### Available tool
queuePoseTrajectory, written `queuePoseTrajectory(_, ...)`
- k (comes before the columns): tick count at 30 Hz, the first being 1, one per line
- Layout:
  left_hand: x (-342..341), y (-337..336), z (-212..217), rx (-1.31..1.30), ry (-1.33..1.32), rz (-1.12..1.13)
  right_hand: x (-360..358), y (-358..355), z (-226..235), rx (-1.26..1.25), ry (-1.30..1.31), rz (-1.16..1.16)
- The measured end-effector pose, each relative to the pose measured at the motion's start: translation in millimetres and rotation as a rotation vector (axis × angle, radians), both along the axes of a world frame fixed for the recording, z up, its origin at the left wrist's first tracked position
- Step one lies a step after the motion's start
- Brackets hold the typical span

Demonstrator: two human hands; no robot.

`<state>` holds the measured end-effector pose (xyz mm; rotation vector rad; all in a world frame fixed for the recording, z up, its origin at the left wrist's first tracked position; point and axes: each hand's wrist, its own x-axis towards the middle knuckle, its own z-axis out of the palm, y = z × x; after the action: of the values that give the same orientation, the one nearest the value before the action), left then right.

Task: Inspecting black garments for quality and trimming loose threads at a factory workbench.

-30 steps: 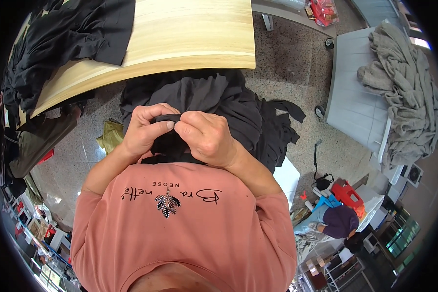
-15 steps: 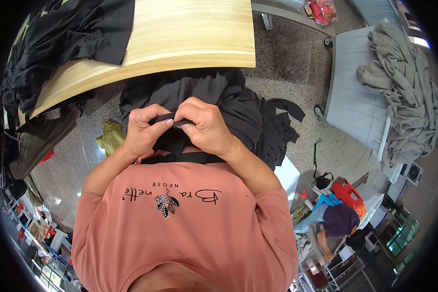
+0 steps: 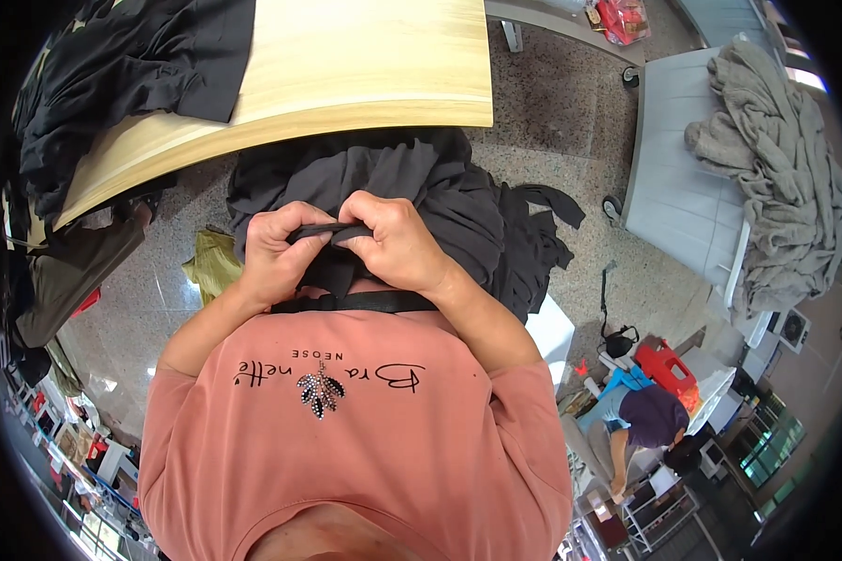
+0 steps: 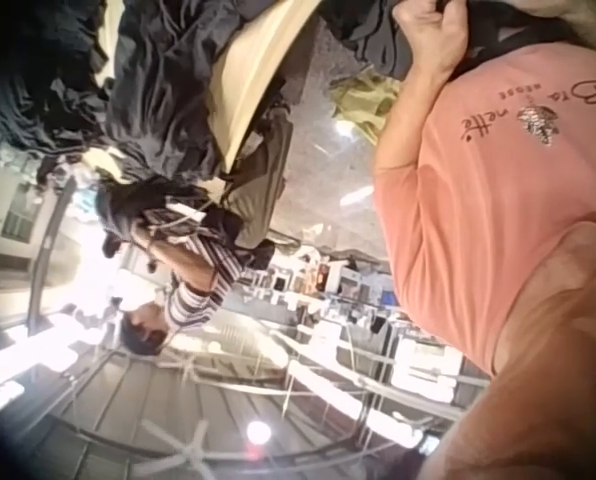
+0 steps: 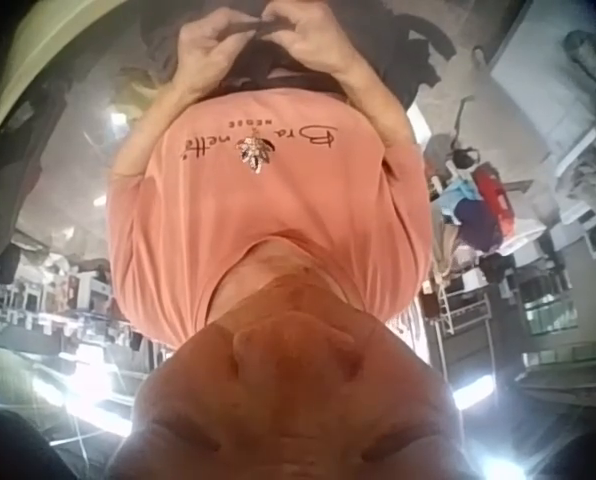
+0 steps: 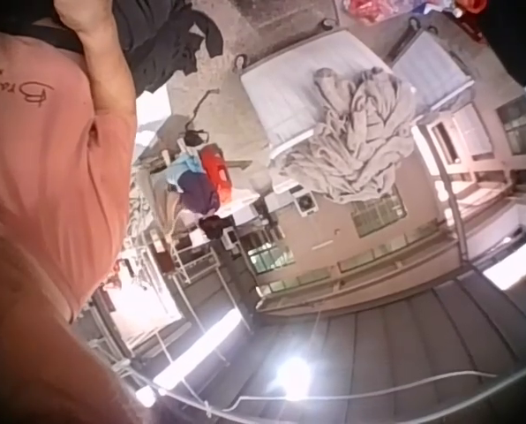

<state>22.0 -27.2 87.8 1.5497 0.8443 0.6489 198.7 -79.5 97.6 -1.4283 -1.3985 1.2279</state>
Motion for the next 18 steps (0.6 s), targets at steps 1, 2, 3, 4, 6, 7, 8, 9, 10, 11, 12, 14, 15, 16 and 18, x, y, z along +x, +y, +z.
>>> queuePoseTrajectory(1, -0.6, 0.6, 0.4, 0.012, 0.016, -0.013, -0.1, -0.9, -0.1, 0.004, -0.029, 0.001)
queuePoseTrajectory(2, -0.9, 1.0, 1.0, 0.024, 0.031, -0.026, -0.4, -2.0, -0.3, 0.009, -0.060, 0.002)
queuePoseTrajectory(3, -0.8, 1.3, 1.5, 0.042, 0.032, -0.010, -2.1, -2.6, -1.1, 0.068, -0.097, -0.028)
queuePoseTrajectory(4, 0.1, 1.1, 1.9, 0.061, 0.033, 0.008, -4.9, -3.3, -2.1, 0.128, -0.135, -0.055)
queuePoseTrajectory(6, 2.8, 0.7, 2.1, 0.129, 0.039, 0.053, -9.7, -3.7, -4.3, 0.212, -0.177, -0.111)
queuePoseTrajectory(7, 5.0, 0.3, 1.8, 0.179, 0.046, 0.078, -12.1, -3.6, -5.3, 0.235, -0.181, -0.142)
queuePoseTrajectory(8, 6.9, 0.0, 1.2, 0.241, 0.035, 0.105, -14.1, -3.2, -6.2, 0.257, -0.184, -0.174)
queuePoseTrajectory(9, 9.2, 0.4, -0.3, 0.331, 0.027, 0.130, -15.9, -2.7, -7.2, 0.273, -0.195, -0.194)
queuePoseTrajectory(10, 11.4, 1.5, -2.4, 0.432, -0.001, 0.158, -17.3, -1.9, -8.2, 0.289, -0.206, -0.215)
queuePoseTrajectory(11, 12.4, 2.7, -4.6, 0.515, -0.009, 0.181, -18.3, -1.1, -9.2, 0.295, -0.225, -0.227)
queuePoseTrajectory(12, 12.8, 3.8, -6.8, 0.580, -0.043, 0.159, -18.9, -0.4, -10.3, 0.317, -0.243, -0.243)
queuePoseTrajectory(14, 11.5, 5.2, -10.4, 0.673, -0.069, 0.108, -21.1, 1.5, -13.1, 0.345, -0.295, -0.256)
queuePoseTrajectory(15, 10.9, 5.2, -11.7, 0.656, -0.057, 0.109, -23.3, 2.5, -14.6, 0.343, -0.326, -0.254)
queuePoseTrajectory(16, 10.5, 5.0, -12.4, 0.640, -0.046, 0.105, -25.8, 3.8, -16.4, 0.344, -0.361, -0.258)
queuePoseTrajectory(18, 9.6, 4.0, -12.3, 0.597, -0.036, 0.110, -29.3, 5.8, -19.2, 0.347, -0.376, -0.274)
